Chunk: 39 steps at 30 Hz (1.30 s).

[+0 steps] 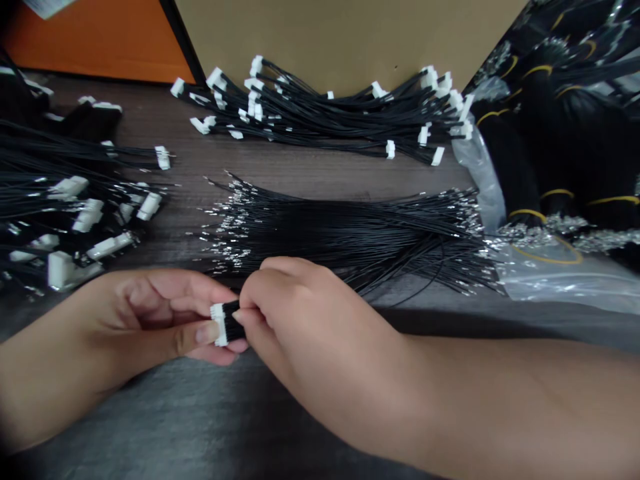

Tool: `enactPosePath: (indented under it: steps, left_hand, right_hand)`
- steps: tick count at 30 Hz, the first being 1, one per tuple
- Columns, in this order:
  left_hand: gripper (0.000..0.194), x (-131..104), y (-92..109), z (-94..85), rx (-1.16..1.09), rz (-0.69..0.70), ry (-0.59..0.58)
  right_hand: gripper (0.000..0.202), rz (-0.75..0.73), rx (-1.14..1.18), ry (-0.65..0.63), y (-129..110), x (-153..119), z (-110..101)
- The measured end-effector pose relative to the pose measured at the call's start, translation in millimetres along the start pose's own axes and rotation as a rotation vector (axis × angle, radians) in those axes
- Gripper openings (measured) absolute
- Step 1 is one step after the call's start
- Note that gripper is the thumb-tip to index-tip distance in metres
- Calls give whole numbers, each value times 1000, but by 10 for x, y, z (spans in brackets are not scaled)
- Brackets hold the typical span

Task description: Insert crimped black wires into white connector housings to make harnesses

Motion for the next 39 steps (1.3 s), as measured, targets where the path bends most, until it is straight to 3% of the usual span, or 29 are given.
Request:
enactPosePath:
  steps: [5,9,15,21,26,32,35,39]
  left_hand:
    - [8,27,2,2,27,19,-48]
    - [15,50,-31,-36,17,-10,-60]
    - [18,65,-43,-45,20,-17,-45]
    - [18,82,-6,-48,13,-25,-37]
    - [14,27,105,-20,-5,-91,-23]
    - [14,-74,259,69,101,-153,71]
    - [16,-76,260,75,112,-160,88]
    - [13,-13,155,17,48,-121,42]
  right_hand:
    - [23,-42,6,-71,19,77,-126]
    - [8,-131,-127,31,180,225,-266]
    - [20,-95,-153,29,357,330,-201]
    - [19,2,-86,36,331,348,-272]
    - [15,-6,-27,30,225,280,-359]
    - [21,-78,-93,32,-36,76,-357]
    - [18,-97,-189,-37,-17,2,-298]
    - [20,-207,-242,-26,32,-26,-272]
Point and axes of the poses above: each hand's wrist, its own x-axis towards the middle knuckle, its own z-axis out of the palm, y = z × x, the point moved 3 cm from there along x, towards the middle knuckle, and after that the axes turned 9 degrees about y, right-handed, at the moved point
